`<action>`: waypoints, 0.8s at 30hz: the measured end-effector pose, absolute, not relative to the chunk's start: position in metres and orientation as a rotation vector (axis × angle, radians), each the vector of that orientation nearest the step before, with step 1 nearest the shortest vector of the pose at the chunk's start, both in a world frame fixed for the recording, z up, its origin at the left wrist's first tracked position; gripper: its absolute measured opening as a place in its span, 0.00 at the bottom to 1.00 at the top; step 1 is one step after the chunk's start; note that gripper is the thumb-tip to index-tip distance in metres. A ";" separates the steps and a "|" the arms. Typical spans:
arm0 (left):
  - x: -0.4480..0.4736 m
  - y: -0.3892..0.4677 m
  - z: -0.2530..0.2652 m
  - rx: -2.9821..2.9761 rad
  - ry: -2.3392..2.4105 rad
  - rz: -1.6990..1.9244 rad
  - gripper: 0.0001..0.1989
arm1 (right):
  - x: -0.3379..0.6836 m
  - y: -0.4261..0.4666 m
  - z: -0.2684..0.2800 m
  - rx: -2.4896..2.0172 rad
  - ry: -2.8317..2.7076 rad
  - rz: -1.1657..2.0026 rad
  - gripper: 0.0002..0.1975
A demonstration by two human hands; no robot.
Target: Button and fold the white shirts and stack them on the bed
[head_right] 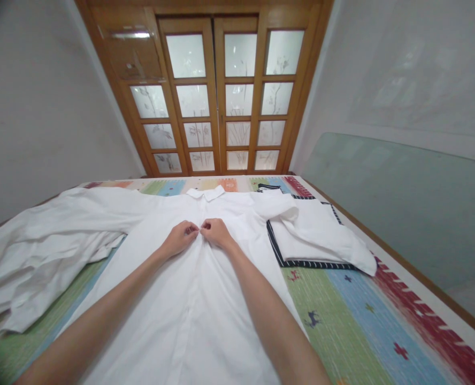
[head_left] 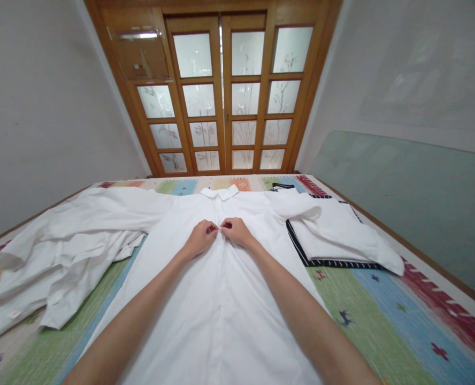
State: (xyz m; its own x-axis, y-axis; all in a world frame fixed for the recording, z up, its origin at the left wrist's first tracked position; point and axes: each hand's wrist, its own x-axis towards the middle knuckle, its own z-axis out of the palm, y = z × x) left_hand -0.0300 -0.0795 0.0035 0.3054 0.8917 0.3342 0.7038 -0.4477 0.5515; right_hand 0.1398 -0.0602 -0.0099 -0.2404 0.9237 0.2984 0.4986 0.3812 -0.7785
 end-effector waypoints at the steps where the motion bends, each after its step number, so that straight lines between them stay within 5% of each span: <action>1: -0.031 -0.077 0.005 2.263 1.432 0.852 0.07 | 0.140 -0.061 -0.009 -1.228 -1.884 0.696 0.06; 24: -0.029 -0.080 0.001 2.200 1.377 0.936 0.06 | 0.141 -0.063 -0.012 -1.193 -1.915 0.657 0.03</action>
